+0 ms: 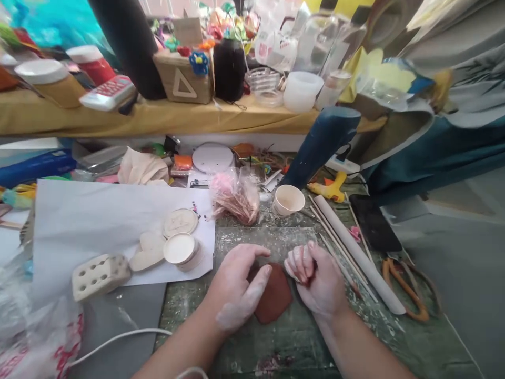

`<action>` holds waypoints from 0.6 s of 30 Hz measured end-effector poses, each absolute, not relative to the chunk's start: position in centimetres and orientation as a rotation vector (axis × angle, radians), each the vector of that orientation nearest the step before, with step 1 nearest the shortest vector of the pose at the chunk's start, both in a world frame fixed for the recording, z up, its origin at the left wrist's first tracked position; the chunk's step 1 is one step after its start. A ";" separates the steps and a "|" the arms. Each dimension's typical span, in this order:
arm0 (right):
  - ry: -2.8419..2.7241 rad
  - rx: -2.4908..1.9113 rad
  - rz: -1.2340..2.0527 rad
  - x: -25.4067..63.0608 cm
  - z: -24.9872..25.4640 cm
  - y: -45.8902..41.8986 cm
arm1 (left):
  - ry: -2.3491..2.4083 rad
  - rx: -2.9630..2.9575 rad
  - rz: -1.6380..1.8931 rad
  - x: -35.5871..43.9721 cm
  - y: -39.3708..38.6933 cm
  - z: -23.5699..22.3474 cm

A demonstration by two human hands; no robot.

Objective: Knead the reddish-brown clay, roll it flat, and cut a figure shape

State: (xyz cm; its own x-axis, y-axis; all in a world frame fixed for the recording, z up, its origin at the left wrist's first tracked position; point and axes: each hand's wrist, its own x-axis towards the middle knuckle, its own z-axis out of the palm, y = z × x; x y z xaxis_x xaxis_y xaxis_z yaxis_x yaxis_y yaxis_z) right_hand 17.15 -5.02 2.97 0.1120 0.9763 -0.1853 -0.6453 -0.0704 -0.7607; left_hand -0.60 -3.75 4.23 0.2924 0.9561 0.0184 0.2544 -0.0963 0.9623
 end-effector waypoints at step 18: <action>-0.700 -0.817 1.403 17.4 3.1 -5.4 | 0.979 2.303 0.565 -0.7 -5.2 4.4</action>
State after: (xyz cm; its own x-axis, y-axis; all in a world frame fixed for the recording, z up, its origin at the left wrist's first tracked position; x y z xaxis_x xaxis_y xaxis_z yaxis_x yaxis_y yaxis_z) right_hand 17.37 -5.39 3.08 0.0599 0.9969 -0.0505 -0.5593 -0.0084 -0.8289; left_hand -0.71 -5.23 4.36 0.6430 0.7499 0.1556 0.5097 -0.5707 0.6439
